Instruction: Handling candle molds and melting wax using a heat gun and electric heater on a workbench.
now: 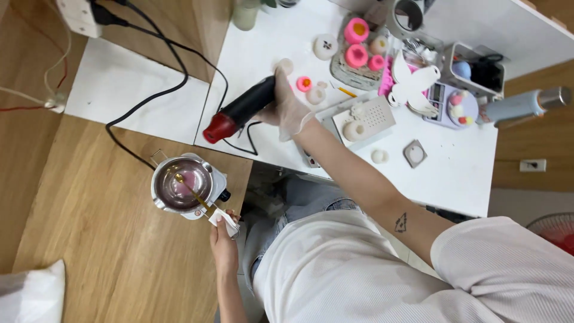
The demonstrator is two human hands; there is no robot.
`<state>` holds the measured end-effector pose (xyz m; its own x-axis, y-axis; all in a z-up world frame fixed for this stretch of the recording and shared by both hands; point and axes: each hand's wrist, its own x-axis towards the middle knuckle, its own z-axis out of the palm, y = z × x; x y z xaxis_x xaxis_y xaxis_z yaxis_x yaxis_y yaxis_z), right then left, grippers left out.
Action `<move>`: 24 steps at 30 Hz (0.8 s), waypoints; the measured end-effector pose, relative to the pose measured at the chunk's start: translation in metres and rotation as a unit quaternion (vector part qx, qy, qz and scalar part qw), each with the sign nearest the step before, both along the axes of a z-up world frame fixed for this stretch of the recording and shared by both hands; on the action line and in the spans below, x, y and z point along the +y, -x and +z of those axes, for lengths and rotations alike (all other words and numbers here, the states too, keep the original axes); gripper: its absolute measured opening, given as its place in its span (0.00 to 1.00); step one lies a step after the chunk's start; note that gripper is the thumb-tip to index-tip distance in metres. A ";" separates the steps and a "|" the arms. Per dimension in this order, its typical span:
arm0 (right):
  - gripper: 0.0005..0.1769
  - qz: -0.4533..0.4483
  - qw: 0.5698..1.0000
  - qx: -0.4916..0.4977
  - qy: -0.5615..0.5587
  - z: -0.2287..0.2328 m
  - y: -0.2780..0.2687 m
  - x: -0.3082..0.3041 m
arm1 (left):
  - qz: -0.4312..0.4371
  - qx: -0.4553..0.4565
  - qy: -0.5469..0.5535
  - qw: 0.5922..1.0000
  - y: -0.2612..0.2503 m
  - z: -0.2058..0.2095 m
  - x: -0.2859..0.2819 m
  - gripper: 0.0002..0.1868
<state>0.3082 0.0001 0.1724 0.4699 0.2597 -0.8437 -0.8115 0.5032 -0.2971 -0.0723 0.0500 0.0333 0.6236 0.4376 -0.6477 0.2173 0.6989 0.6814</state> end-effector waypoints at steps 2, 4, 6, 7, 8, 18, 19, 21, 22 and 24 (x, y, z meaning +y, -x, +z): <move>0.36 -0.063 0.993 -0.016 -0.102 0.018 -0.024 -0.041 | 0.002 -0.019 0.008 1.000 0.002 0.004 0.005 0.20; 0.35 0.000 0.955 -0.241 -0.171 0.067 -0.041 -0.090 | 0.018 0.011 0.011 1.000 0.000 0.019 0.007 0.20; 0.36 0.005 0.931 -0.327 -0.159 0.114 -0.040 -0.137 | -0.003 0.021 -0.007 1.000 -0.001 0.028 0.010 0.21; 0.37 0.021 0.901 -0.406 -0.151 0.137 -0.040 -0.161 | -0.015 0.032 -0.026 0.999 -0.001 0.032 0.010 0.21; 0.37 0.021 0.903 -0.403 -0.150 0.138 -0.041 -0.185 | -0.016 0.036 -0.024 0.999 0.003 0.030 0.010 0.21; 0.38 0.149 0.843 -0.511 -0.079 0.182 -0.004 -0.257 | -0.014 0.172 -0.192 0.966 0.011 0.005 0.019 0.23; 0.39 0.143 0.851 -0.501 -0.066 0.179 -0.002 -0.263 | 0.005 0.203 -0.236 0.950 0.021 -0.008 0.021 0.22; 0.40 0.106 0.866 -0.479 -0.095 0.169 -0.008 -0.271 | 0.037 0.188 -0.375 0.907 0.018 0.040 0.013 0.19; 0.40 0.065 0.879 -0.457 -0.117 0.166 -0.012 -0.276 | 0.062 0.164 -0.505 0.845 0.014 0.062 0.008 0.16; 0.41 0.077 0.854 -0.496 -0.140 0.157 -0.020 -0.288 | 0.068 0.144 -0.525 0.836 -0.006 0.096 -0.013 0.14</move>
